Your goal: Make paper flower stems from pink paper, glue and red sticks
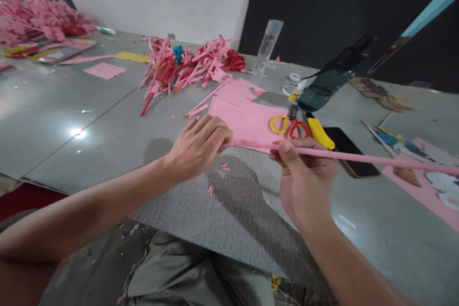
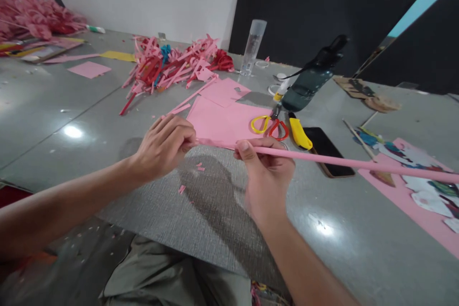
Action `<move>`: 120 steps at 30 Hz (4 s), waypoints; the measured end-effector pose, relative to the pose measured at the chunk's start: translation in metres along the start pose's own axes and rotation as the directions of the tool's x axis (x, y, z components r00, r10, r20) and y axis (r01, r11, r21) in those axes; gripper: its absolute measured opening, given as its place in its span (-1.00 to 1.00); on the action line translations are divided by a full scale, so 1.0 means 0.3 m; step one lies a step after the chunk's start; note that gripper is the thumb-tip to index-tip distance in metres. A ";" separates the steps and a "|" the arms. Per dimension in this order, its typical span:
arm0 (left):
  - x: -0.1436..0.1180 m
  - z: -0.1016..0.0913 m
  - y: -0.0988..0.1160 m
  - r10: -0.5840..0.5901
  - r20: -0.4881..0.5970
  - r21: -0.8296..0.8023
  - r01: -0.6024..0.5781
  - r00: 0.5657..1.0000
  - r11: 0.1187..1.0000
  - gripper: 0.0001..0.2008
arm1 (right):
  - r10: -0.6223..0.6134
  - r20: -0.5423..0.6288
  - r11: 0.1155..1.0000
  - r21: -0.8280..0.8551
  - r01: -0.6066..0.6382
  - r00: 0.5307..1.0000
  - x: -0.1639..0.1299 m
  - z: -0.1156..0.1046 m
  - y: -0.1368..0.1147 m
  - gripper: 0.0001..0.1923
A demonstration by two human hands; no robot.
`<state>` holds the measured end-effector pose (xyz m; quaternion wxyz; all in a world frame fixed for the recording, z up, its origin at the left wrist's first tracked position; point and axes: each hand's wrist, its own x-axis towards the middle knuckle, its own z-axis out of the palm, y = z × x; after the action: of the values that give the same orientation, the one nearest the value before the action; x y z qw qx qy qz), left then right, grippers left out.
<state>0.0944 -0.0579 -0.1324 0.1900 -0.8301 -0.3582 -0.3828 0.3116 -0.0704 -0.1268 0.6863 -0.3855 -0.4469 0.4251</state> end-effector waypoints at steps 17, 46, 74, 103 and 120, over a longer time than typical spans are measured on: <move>-0.011 0.016 -0.041 -0.199 0.029 -0.356 0.196 0.980 0.914 -0.86 | -0.012 -0.002 0.998 0.056 0.012 1.000 0.030 -0.009 0.011 -0.85; 0.003 0.018 0.049 -0.328 0.661 -0.619 0.737 0.675 0.271 -0.81 | 0.143 0.090 0.990 -0.015 -0.142 0.986 0.064 -0.020 0.033 -0.72; -0.009 0.024 0.072 -0.434 0.586 -0.647 0.718 0.684 0.258 -0.80 | 0.210 0.218 0.933 -0.336 -0.129 0.953 -0.028 0.034 0.024 -0.85; -0.013 0.017 0.150 -0.661 0.562 -0.811 0.488 0.498 -0.322 -0.72 | 0.276 0.101 0.928 -0.287 -0.238 0.956 -0.018 0.039 0.059 -0.85; -0.028 0.067 0.123 -0.599 0.610 -0.711 0.692 0.518 -0.126 -0.85 | 0.187 0.163 0.946 -0.297 -0.132 0.969 -0.012 0.038 0.051 -0.84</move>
<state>0.1279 -0.0747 -0.1532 -0.5487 -0.4963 -0.4322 -0.5155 0.2962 -0.0667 -0.1382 0.5417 -0.4727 -0.5334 0.4457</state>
